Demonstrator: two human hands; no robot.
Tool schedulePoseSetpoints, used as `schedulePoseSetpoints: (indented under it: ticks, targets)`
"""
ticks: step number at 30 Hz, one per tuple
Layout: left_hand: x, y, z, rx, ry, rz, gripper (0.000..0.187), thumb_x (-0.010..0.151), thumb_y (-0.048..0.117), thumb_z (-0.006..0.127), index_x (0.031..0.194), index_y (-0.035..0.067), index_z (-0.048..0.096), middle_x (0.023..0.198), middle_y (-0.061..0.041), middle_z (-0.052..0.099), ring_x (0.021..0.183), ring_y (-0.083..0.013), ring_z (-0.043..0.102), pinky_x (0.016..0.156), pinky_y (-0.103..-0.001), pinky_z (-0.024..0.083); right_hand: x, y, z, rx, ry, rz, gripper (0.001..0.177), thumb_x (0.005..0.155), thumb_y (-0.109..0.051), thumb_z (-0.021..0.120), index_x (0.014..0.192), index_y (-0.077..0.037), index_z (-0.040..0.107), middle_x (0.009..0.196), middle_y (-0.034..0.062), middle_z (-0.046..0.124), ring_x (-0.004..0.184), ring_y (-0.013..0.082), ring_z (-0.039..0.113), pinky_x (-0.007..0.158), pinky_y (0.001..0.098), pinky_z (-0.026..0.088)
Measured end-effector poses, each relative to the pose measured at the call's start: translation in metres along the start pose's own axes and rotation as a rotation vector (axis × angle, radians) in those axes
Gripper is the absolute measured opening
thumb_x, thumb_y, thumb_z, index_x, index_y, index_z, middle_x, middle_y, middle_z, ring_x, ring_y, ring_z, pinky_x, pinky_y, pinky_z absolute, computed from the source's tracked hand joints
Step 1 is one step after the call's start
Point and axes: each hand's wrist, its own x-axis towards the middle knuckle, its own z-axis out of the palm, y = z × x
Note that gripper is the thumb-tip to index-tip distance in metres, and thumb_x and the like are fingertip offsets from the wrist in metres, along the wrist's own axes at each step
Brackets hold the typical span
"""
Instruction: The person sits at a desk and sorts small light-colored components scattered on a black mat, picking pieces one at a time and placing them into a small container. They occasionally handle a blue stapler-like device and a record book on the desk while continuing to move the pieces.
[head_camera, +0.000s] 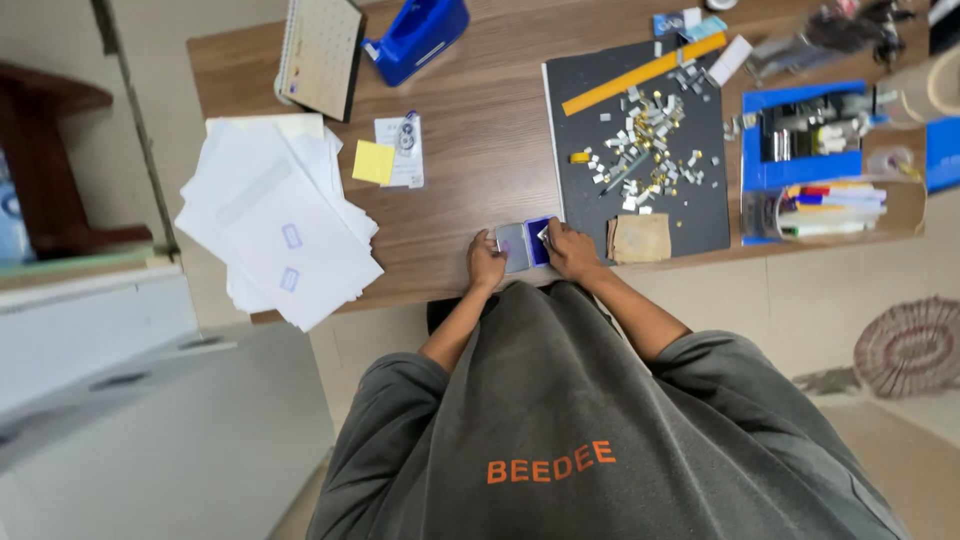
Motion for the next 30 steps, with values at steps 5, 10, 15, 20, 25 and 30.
schedulePoseSetpoints:
  ticks: [5, 10, 15, 20, 25, 30]
  targets:
    - [0.026, -0.025, -0.002, -0.269, -0.381, 0.002, 0.041, 0.085, -0.003, 0.071, 0.126, -0.001, 0.068, 0.101, -0.014, 0.077, 0.083, -0.0242, 0.072, 0.071, -0.035, 0.058, -0.004, 0.0, 0.019, 0.029, 0.141, 0.112, 0.034, 0.093, -0.02, 0.06, 0.12, -0.007, 0.043, 0.108, 0.0214, 0.069, 0.096, 0.0481, 0.065, 0.077, 0.0587, 0.05]
    - [0.035, -0.014, -0.006, -0.464, -0.508, -0.042, 0.037, 0.087, -0.01, 0.065, 0.123, -0.002, 0.06, 0.103, -0.011, 0.076, 0.085, -0.0174, 0.075, 0.066, -0.031, 0.062, -0.016, -0.021, -0.006, 0.073, 0.239, 0.194, 0.035, 0.095, -0.025, 0.064, 0.118, -0.007, 0.045, 0.103, 0.0207, 0.069, 0.092, 0.0484, 0.064, 0.073, 0.0572, 0.05]
    - [0.017, 0.032, 0.008, -0.574, -0.618, -0.08, 0.028, 0.091, -0.011, 0.063, 0.118, -0.003, 0.061, 0.104, -0.012, 0.076, 0.09, -0.0177, 0.073, 0.072, -0.03, 0.062, -0.039, -0.026, -0.045, -0.004, 0.302, 0.243, 0.033, 0.094, -0.021, 0.066, 0.113, -0.005, 0.045, 0.1, 0.0196, 0.068, 0.089, 0.0469, 0.065, 0.069, 0.0565, 0.05]
    - [0.013, 0.043, 0.052, -0.675, -0.611, -0.206, 0.033, 0.091, -0.01, 0.061, 0.122, 0.001, 0.061, 0.103, -0.009, 0.074, 0.089, -0.0183, 0.071, 0.069, -0.03, 0.06, -0.048, 0.017, -0.039, -0.022, 0.348, 0.228, 0.034, 0.091, -0.02, 0.067, 0.112, -0.005, 0.045, 0.1, 0.0205, 0.069, 0.089, 0.047, 0.065, 0.07, 0.056, 0.051]
    - [0.018, 0.029, 0.079, -0.506, -0.519, -0.157, 0.03, 0.089, -0.01, 0.066, 0.118, -0.001, 0.067, 0.095, -0.01, 0.075, 0.081, -0.0185, 0.072, 0.062, -0.031, 0.059, -0.044, 0.031, -0.033, 0.041, 0.307, 0.186, 0.041, 0.091, -0.021, 0.066, 0.119, -0.001, 0.044, 0.095, 0.0244, 0.068, 0.084, 0.0514, 0.063, 0.067, 0.0596, 0.048]
    - [0.015, 0.037, 0.08, -0.392, -0.452, -0.098, 0.035, 0.085, -0.007, 0.074, 0.118, -0.002, 0.07, 0.098, -0.012, 0.077, 0.079, -0.0183, 0.074, 0.06, -0.03, 0.06, -0.034, 0.013, -0.04, 0.034, 0.327, 0.279, 0.03, 0.097, -0.025, 0.061, 0.111, -0.004, 0.045, 0.095, 0.0246, 0.07, 0.085, 0.0503, 0.066, 0.071, 0.0598, 0.049]
